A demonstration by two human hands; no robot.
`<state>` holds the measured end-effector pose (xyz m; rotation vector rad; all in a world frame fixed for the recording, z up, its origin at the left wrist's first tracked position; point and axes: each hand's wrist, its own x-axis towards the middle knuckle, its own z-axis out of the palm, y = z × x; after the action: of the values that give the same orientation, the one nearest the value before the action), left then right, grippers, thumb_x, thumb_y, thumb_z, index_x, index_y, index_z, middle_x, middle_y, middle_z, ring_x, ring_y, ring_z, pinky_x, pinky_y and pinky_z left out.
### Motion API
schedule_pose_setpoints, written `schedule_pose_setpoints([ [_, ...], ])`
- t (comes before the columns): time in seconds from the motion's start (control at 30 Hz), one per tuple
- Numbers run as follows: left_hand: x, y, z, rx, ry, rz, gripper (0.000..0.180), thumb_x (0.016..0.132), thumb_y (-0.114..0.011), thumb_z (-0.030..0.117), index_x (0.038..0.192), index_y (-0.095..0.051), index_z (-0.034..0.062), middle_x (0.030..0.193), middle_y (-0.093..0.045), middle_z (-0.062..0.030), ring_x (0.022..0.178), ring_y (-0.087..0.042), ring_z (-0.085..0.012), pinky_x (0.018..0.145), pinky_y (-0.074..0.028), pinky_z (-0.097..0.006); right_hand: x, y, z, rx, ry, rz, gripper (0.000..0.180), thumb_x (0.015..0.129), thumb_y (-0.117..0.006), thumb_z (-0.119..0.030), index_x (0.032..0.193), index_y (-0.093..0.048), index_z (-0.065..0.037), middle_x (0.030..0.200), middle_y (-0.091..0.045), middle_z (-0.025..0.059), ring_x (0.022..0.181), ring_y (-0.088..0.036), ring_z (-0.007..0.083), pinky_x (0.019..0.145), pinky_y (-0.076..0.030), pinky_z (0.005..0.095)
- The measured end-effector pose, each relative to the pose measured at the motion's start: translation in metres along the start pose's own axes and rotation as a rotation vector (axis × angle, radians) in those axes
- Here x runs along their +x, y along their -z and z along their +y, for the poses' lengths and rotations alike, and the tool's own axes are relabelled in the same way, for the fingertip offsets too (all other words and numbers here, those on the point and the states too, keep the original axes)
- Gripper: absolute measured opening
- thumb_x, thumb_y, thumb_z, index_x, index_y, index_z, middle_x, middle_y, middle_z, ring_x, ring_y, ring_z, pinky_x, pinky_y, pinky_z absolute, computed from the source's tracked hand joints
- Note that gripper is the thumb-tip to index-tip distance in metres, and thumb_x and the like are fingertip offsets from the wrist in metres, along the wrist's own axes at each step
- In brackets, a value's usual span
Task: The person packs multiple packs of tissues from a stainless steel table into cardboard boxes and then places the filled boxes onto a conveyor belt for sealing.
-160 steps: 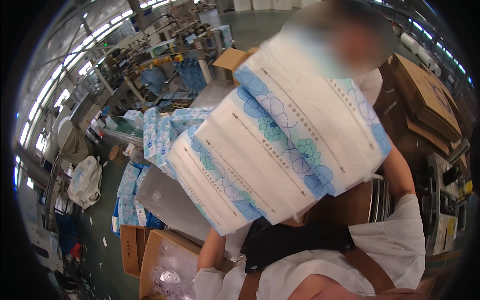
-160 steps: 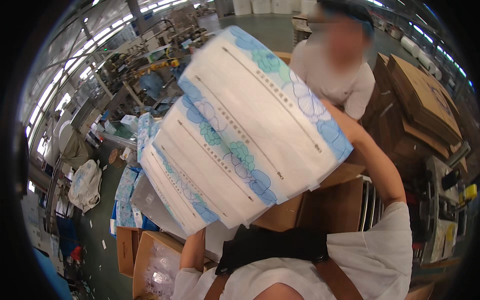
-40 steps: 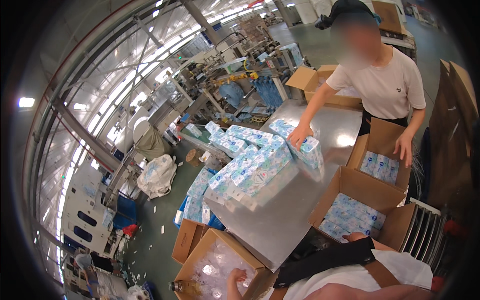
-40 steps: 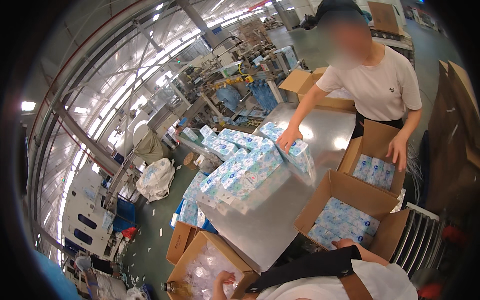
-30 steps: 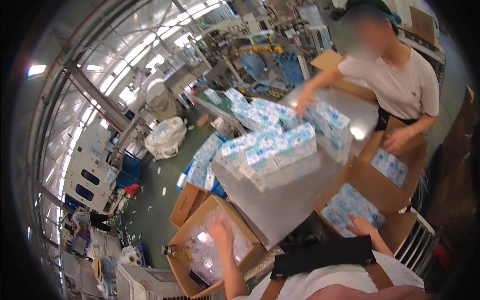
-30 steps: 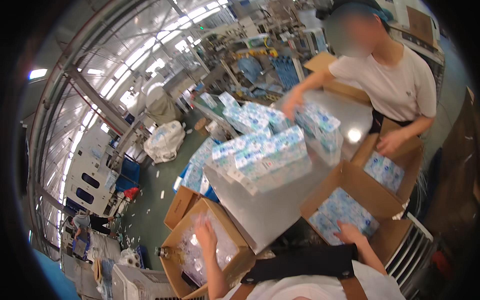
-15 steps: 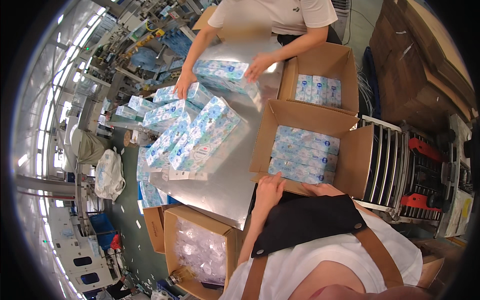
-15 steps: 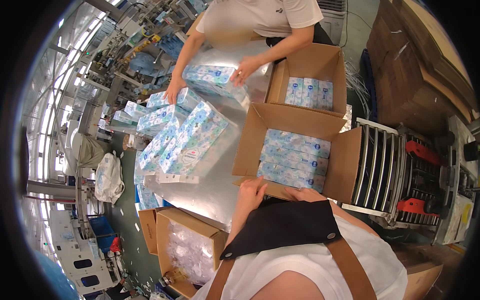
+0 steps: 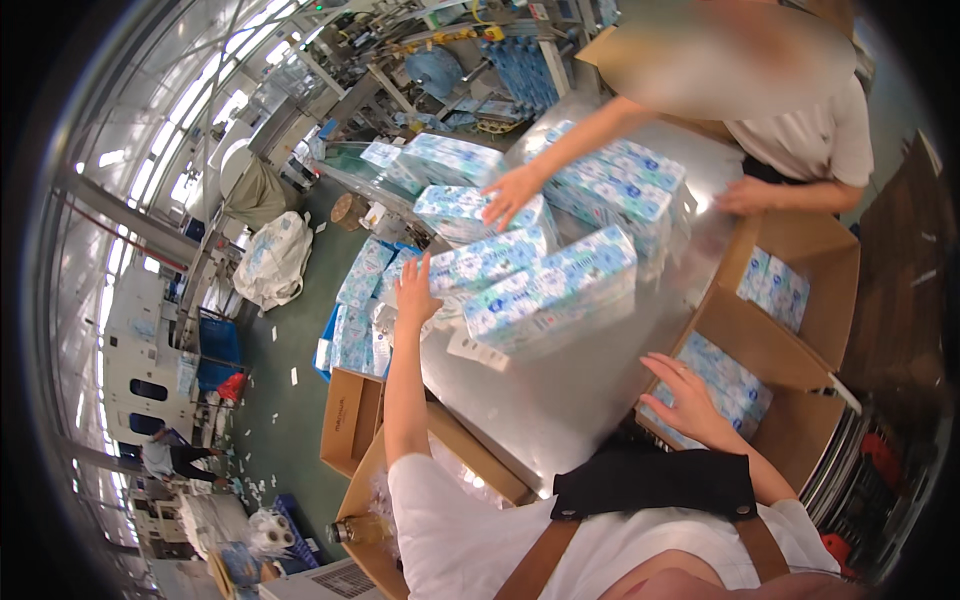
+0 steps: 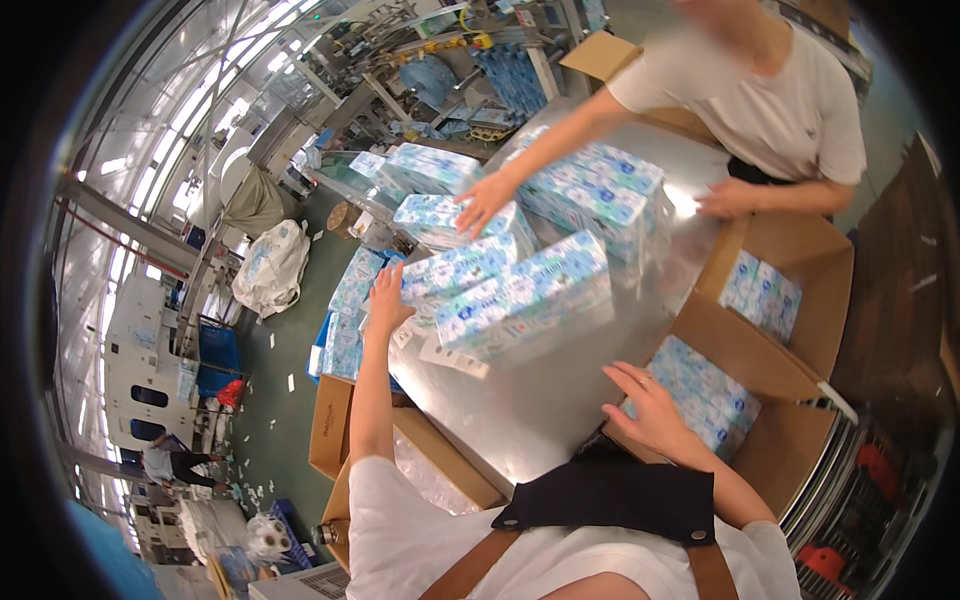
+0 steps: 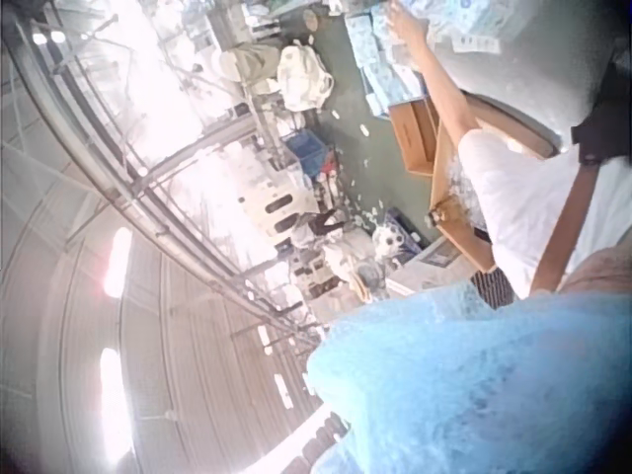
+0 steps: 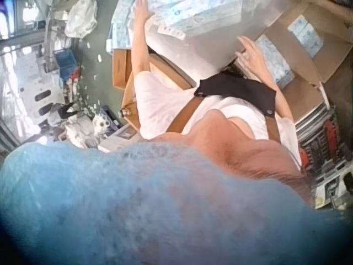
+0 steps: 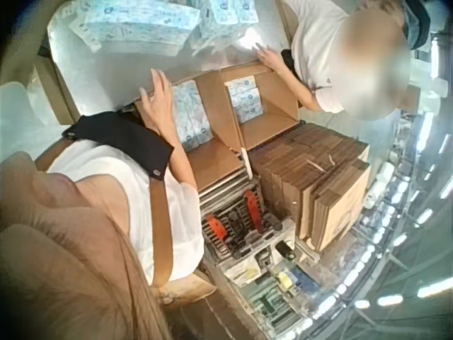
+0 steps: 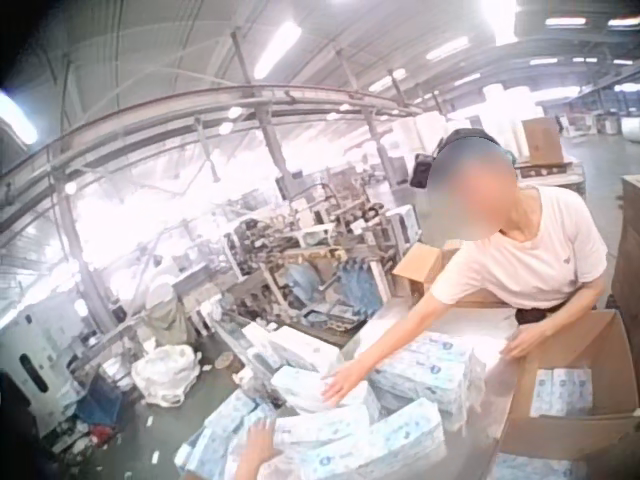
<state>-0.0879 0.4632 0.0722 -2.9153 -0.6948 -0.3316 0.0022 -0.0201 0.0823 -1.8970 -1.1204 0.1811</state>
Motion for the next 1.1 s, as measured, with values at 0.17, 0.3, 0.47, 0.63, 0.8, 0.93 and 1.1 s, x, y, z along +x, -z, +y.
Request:
schedule_pose_setpoints([
  [0.17,0.075,-0.041,0.031,-0.075,-0.258,-0.461,0.101,0.032,-0.084,0.036,0.117,-0.042,0.0024,0.107,-0.054,-0.0178,0.106,-0.049,-0.0332,0.091,-0.038,-0.041,0.087,-0.030,0.011,-0.360,0.033,-0.273,0.092,0.059,-0.079,-0.022,0.136,-0.029,-0.013,0.140,-0.019,0.0210,0.128,-0.021,0.0401,0.101,-0.027,0.0460],
  [0.3,0.070,-0.034,0.107,-0.199,-0.457,-0.406,0.094,0.040,-0.080,0.041,0.118,-0.042,0.0035,0.103,-0.056,-0.0175,0.098,-0.054,-0.0325,0.081,-0.043,-0.041,0.133,-0.039,0.042,-0.751,-0.007,-0.465,0.124,0.044,-0.085,-0.031,0.141,-0.010,-0.016,0.141,-0.010,0.0259,0.132,-0.007,0.0404,0.105,-0.010,0.0542],
  [0.47,-0.023,0.000,0.161,-0.393,-0.097,-0.525,0.087,0.050,-0.075,0.047,0.112,-0.038,-0.0006,0.089,-0.059,-0.0210,0.082,-0.060,-0.0345,0.072,-0.048,-0.042,0.113,-0.038,0.038,-0.762,0.150,-0.573,0.106,0.046,-0.078,-0.011,0.138,-0.025,-0.019,0.142,-0.007,0.0266,0.133,-0.007,0.0413,0.105,-0.011,0.0534],
  [0.63,-0.125,0.039,0.160,-0.555,0.429,-0.707,0.092,0.053,-0.075,0.043,0.120,-0.032,-0.0033,0.093,-0.057,-0.0199,0.085,-0.059,-0.0348,0.074,-0.046,-0.041,0.102,-0.067,0.033,-0.689,0.473,-0.577,0.060,0.068,-0.058,-0.008,0.122,-0.044,-0.029,0.137,-0.027,0.0192,0.131,-0.020,0.0360,0.101,-0.012,0.0627],
  [0.8,-0.127,0.040,0.155,-0.489,0.442,-0.405,0.100,0.056,-0.075,0.036,0.130,-0.020,-0.0011,0.112,-0.045,-0.0215,0.094,-0.054,-0.0376,0.077,-0.045,-0.045,0.154,-0.084,0.037,-0.635,0.793,-0.646,0.051,0.070,-0.059,-0.009,0.115,-0.046,-0.029,0.124,-0.042,0.0098,0.125,-0.030,0.0313,0.100,-0.014,0.0632],
  [0.93,-0.103,0.039,0.121,-0.534,0.532,-0.551,0.105,0.057,-0.075,0.035,0.135,-0.012,0.0020,0.113,-0.045,-0.0227,0.095,-0.054,-0.0393,0.081,-0.045,-0.044,0.175,-0.077,0.045,-0.685,0.874,-0.672,0.049,0.072,-0.058,-0.010,0.115,-0.046,-0.032,0.121,-0.045,0.0070,0.124,-0.033,0.0286,0.101,-0.014,0.0637],
  [1.1,-0.133,0.049,0.137,-0.481,0.691,-0.436,0.109,0.059,-0.073,0.042,0.136,-0.009,-0.0019,0.112,-0.047,-0.0229,0.094,-0.054,-0.0381,0.078,-0.045,-0.043,0.176,-0.072,0.047,-0.729,0.981,-0.719,0.046,0.076,-0.055,-0.012,0.115,-0.043,-0.035,0.125,-0.042,0.0042,0.125,-0.031,0.0254,0.100,-0.017,0.0641],
])
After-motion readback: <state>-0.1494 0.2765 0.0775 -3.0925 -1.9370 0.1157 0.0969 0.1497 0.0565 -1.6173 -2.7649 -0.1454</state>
